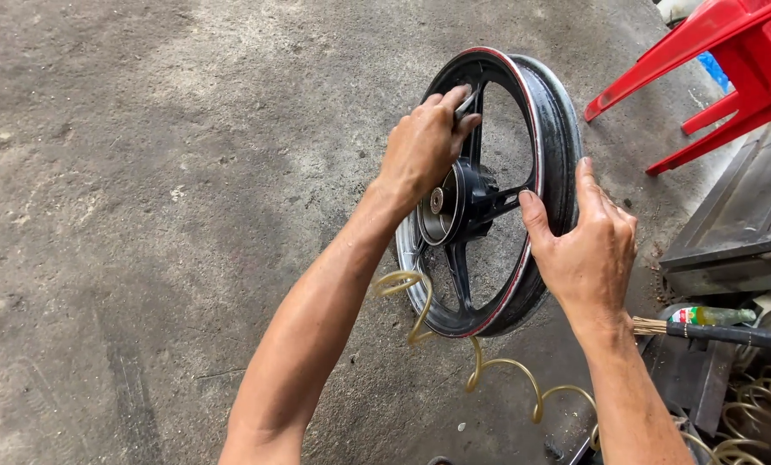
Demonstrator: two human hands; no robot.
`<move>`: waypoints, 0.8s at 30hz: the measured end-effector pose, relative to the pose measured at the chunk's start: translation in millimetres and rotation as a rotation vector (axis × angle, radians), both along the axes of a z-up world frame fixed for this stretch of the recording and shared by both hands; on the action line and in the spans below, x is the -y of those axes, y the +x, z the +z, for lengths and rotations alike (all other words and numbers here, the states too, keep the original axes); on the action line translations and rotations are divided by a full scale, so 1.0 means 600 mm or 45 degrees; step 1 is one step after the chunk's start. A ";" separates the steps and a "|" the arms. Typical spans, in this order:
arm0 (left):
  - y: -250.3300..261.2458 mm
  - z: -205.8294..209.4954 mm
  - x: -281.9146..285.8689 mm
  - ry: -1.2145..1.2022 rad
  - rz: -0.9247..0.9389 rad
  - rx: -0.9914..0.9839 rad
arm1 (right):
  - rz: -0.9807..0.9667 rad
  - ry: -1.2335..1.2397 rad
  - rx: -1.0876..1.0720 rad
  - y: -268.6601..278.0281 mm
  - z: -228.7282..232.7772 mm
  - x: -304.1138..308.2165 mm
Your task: The person uses a pneumatic air nozzle to blow air across the surface of a motorcycle wheel, rotating the wheel to access different areas. The person holds the wheel with one hand and directs the nozzle with the other, systematically cleaning the rim and spokes.
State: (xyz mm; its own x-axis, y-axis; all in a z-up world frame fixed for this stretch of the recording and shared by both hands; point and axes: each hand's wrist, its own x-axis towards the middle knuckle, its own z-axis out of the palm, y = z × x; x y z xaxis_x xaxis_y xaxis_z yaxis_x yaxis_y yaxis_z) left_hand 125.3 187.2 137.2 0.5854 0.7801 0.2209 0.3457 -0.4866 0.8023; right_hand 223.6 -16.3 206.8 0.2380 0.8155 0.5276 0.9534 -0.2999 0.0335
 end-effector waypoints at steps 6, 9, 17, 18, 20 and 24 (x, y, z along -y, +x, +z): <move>0.005 -0.082 0.030 0.584 0.005 0.217 | -0.011 -0.024 0.008 0.001 0.002 -0.003; -0.007 -0.119 0.052 0.906 -0.027 0.206 | 0.009 -0.012 -0.010 0.000 0.002 -0.002; -0.018 -0.146 0.061 1.127 0.066 0.250 | 0.020 -0.021 0.065 -0.002 -0.001 0.001; -0.009 -0.152 0.052 1.124 0.068 0.252 | 0.020 -0.024 0.068 -0.003 0.000 0.001; 0.010 -0.168 0.036 1.005 0.093 0.301 | 0.027 -0.027 0.079 -0.003 0.000 0.002; 0.039 -0.188 -0.002 0.839 0.102 0.234 | 0.024 -0.037 0.087 -0.005 -0.003 0.005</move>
State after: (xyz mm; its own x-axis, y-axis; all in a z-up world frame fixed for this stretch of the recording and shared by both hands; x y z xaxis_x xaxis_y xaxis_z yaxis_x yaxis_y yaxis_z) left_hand 148.8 188.7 24.3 0.4389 0.4883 0.7543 0.2877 -0.8717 0.3968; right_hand 220.5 -19.3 204.8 0.1866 0.8347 0.5182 0.9540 -0.2799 0.1072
